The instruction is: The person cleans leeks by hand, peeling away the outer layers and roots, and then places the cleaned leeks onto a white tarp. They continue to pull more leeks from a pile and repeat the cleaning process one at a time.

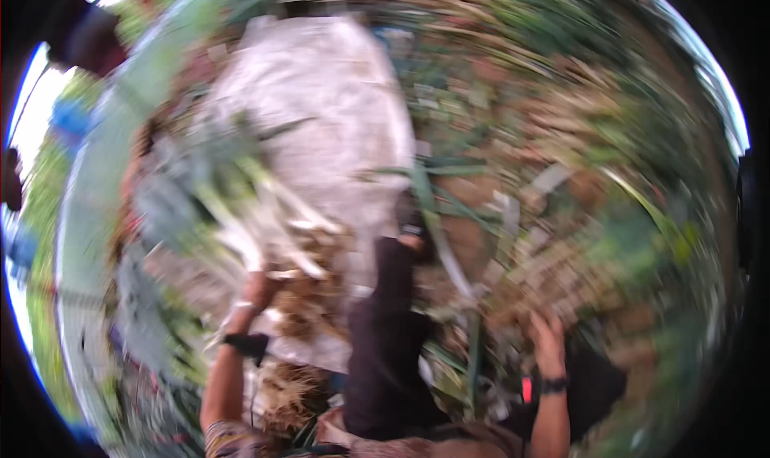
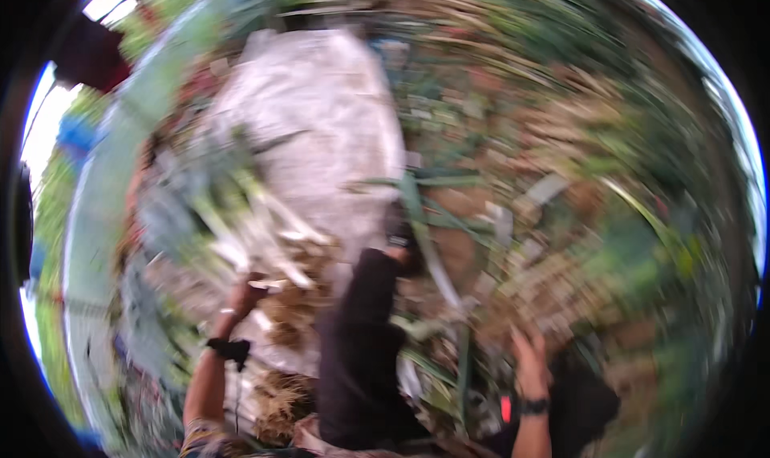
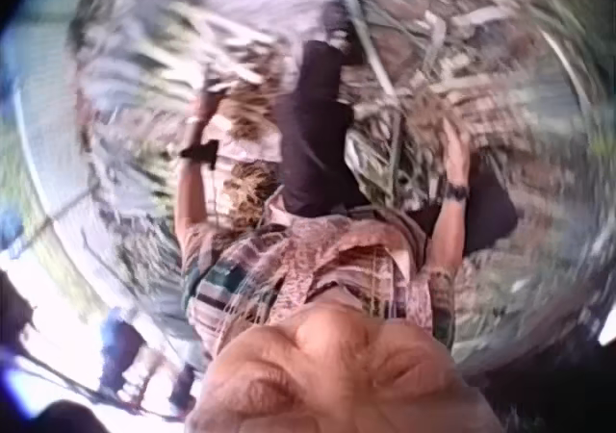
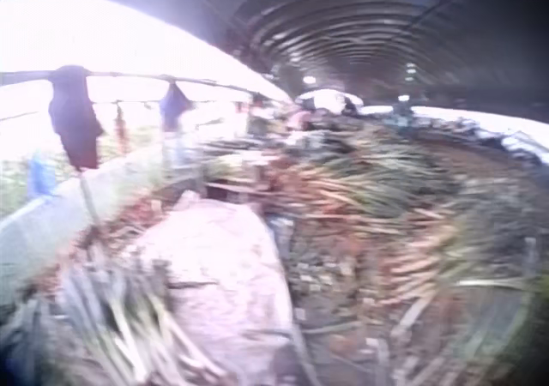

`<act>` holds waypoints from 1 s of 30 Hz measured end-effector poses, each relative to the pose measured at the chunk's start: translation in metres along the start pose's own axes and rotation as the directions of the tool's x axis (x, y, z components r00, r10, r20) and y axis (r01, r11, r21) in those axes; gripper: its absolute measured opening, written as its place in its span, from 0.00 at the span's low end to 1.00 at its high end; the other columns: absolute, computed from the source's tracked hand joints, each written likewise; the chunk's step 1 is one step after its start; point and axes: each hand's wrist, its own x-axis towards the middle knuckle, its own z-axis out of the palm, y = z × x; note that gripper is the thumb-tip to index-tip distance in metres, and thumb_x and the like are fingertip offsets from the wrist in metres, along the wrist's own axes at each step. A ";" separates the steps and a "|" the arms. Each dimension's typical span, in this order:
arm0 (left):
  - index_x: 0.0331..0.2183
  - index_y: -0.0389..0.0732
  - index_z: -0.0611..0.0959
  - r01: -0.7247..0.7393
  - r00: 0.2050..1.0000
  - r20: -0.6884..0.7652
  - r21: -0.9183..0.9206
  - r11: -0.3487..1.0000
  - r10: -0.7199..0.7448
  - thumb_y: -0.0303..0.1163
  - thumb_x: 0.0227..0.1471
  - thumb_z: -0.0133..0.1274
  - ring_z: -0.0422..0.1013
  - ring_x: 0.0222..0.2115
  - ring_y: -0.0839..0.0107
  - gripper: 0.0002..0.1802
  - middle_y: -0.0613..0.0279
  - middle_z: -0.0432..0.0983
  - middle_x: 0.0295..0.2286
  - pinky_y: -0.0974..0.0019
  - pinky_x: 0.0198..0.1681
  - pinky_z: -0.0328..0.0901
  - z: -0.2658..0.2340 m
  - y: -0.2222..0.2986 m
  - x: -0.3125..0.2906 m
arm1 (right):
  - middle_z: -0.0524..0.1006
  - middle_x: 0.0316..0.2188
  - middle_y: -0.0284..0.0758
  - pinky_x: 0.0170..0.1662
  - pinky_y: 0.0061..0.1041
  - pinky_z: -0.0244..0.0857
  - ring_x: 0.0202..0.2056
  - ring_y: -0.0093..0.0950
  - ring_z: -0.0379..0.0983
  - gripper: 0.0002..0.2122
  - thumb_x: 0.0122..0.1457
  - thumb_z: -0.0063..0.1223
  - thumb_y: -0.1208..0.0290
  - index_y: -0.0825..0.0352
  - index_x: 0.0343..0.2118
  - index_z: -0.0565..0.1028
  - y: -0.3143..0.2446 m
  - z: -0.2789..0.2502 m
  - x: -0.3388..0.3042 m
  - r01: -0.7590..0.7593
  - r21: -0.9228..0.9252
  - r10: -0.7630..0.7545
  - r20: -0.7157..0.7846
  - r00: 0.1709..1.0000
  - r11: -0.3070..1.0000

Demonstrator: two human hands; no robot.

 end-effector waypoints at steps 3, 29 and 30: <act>0.50 0.41 0.65 -0.261 0.965 -0.111 -0.328 0.908 0.238 0.22 0.44 0.52 0.71 0.23 0.80 0.29 0.63 0.74 0.29 0.77 0.17 0.65 -0.036 0.085 -0.009 | 0.71 0.31 0.29 0.31 0.18 0.61 0.31 0.19 0.67 0.12 0.54 0.49 0.68 0.68 0.38 0.70 -0.042 -0.040 0.008 0.167 0.164 -0.170 0.004 0.985 0.972; 0.41 0.37 0.72 -0.804 0.591 0.549 0.457 0.379 0.591 0.52 0.46 0.46 0.67 0.36 0.48 0.29 0.43 0.70 0.35 0.48 0.45 0.57 0.549 0.377 0.069 | 0.66 0.18 0.33 0.25 0.24 0.60 0.19 0.21 0.62 0.08 0.55 0.38 0.74 0.68 0.38 0.65 -0.067 -0.236 -0.019 0.352 0.485 -0.164 -0.387 0.907 0.801; 0.39 0.37 0.73 -0.784 0.579 0.606 0.229 0.577 0.546 0.50 0.47 0.46 0.68 0.33 0.52 0.26 0.47 0.71 0.31 0.52 0.42 0.59 0.552 0.361 0.084 | 0.66 0.18 0.33 0.25 0.24 0.60 0.19 0.21 0.62 0.08 0.55 0.39 0.74 0.69 0.37 0.65 -0.069 -0.233 -0.016 0.346 0.487 -0.163 -0.378 0.911 0.802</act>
